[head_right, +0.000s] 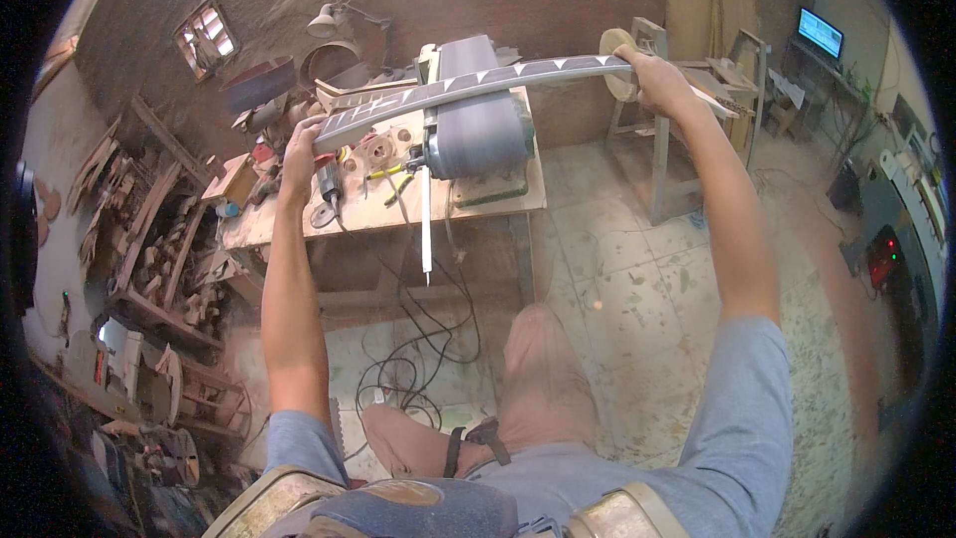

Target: The person holds a wooden guitar neck with both hands and moves it back and forth against a stationary belt sander to smooth the surface, turning it over several times to inspect and work on different sides.

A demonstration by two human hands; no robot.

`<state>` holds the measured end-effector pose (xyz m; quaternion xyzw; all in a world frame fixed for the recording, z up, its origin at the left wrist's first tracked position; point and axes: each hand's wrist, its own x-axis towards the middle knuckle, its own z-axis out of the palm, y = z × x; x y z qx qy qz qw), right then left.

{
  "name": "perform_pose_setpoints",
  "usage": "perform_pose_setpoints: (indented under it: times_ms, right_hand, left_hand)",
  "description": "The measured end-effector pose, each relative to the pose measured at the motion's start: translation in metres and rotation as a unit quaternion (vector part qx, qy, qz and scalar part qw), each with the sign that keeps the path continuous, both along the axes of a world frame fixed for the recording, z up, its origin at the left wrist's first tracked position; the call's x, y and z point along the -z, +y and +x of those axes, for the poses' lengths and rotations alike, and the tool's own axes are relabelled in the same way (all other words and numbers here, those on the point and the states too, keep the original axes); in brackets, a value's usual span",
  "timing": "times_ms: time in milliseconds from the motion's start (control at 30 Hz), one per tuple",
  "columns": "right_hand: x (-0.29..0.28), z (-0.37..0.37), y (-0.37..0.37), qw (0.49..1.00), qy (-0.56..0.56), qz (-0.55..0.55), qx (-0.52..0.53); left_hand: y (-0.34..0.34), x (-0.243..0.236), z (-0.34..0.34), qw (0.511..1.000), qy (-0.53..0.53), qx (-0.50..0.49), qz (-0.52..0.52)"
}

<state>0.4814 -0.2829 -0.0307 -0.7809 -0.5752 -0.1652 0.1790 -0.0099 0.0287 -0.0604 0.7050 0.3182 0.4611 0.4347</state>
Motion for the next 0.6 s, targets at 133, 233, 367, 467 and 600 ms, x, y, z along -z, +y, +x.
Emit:
perform_pose_setpoints:
  times_ms: [133, 233, 367, 467, 600]
  right_hand:
    - [0.013, 0.022, 0.024, 0.99, -0.126, 0.057, 0.029]
    - [0.014, 0.01, 0.038, 0.989, -0.134, 0.049, 0.031]
    - [0.005, -0.022, 0.055, 0.991, -0.133, 0.01, 0.004]
    - [0.003, -0.044, 0.067, 0.988, -0.152, -0.005, -0.009]
    - [0.003, -0.06, 0.082, 0.99, -0.14, -0.012, -0.025]
  left_hand:
    - [0.023, 0.0, 0.011, 0.999, 0.039, -0.003, -0.001]
    - [0.02, -0.004, 0.004, 0.999, 0.048, -0.01, -0.011]
    - [0.025, -0.009, -0.024, 0.998, 0.036, -0.053, -0.008]
    - [0.042, -0.008, -0.048, 0.996, 0.048, -0.066, -0.028]
    - [0.058, -0.015, -0.077, 0.992, 0.072, -0.093, -0.037]
